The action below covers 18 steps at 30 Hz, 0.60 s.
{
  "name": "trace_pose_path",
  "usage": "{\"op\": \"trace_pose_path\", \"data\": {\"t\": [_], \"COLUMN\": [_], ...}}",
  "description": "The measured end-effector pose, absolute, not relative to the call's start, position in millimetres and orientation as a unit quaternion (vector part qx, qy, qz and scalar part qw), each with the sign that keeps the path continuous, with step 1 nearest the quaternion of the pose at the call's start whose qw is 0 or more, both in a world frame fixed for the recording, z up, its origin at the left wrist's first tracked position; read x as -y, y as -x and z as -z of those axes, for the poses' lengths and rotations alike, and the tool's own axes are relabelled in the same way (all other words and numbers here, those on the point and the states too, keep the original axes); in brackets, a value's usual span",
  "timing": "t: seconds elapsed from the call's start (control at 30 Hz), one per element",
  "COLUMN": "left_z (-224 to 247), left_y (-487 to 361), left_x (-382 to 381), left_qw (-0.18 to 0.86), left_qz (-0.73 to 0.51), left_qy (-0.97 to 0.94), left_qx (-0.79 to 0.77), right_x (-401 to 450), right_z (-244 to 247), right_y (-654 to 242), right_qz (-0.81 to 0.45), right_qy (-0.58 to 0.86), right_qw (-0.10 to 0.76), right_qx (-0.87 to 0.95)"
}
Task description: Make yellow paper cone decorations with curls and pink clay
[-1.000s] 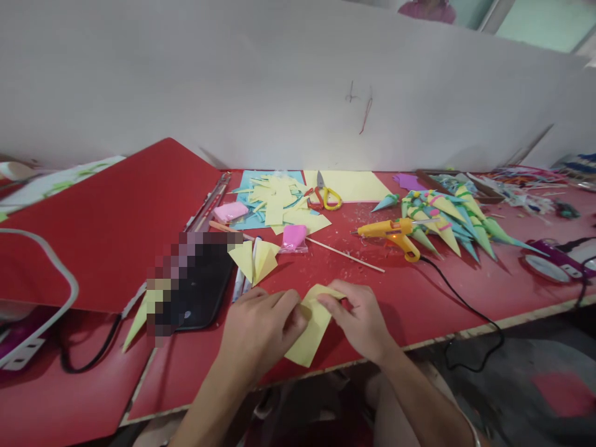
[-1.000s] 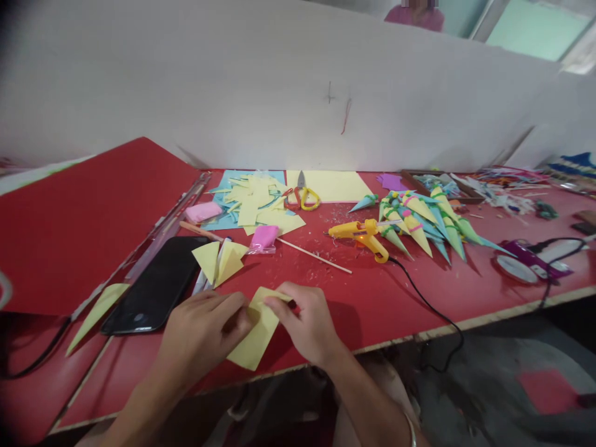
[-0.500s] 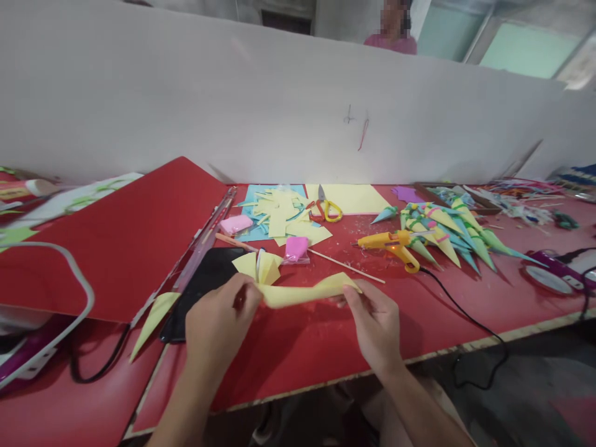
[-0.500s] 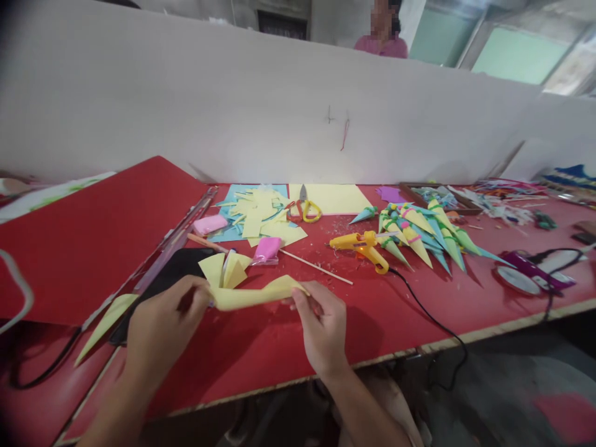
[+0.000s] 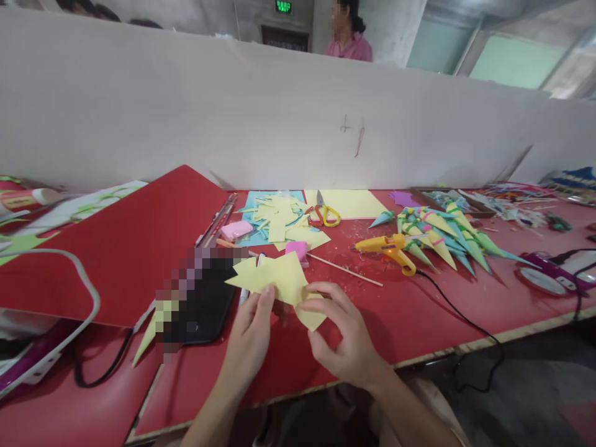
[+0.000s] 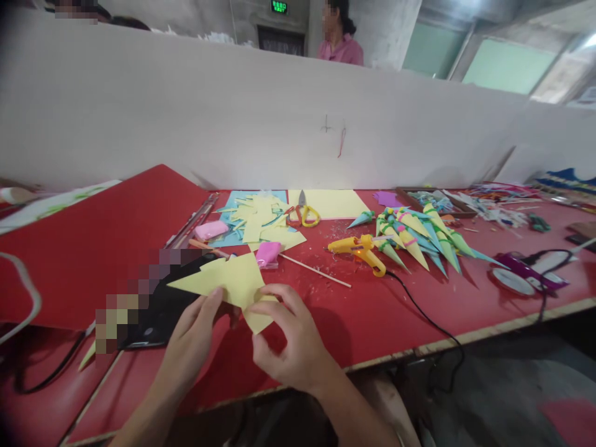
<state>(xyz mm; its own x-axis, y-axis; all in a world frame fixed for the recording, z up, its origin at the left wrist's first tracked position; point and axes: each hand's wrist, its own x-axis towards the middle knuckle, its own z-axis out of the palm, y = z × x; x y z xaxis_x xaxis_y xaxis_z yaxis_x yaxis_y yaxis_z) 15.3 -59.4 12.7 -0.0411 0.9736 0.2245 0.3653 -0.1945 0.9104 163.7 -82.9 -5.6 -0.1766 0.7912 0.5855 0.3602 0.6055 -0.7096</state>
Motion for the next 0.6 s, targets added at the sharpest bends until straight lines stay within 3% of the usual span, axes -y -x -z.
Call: {"op": "trace_pose_path", "data": {"t": [0.13,0.37,0.6], "left_z": [-14.0,-14.6,-17.9], "left_y": [-19.5,-20.5,-18.6], "left_x": [64.6,66.8,61.4], "left_qw": [0.220,0.224,0.220], "left_qz": [-0.425,-0.374,-0.384], "left_qy": [-0.723,-0.788,-0.787], "left_qx": [-0.499,-0.434,-0.430], "right_x": [83.5,74.7,76.4], "right_z": [8.3,9.7,5.4], "right_y": [-157.8,-160.7,-160.7], "right_qz": [-0.258,-0.303,-0.295], "right_qy": [0.428,0.480,0.470], "right_qw": [0.495,0.561,0.540], "right_qx": [0.711,0.602,0.633]}}
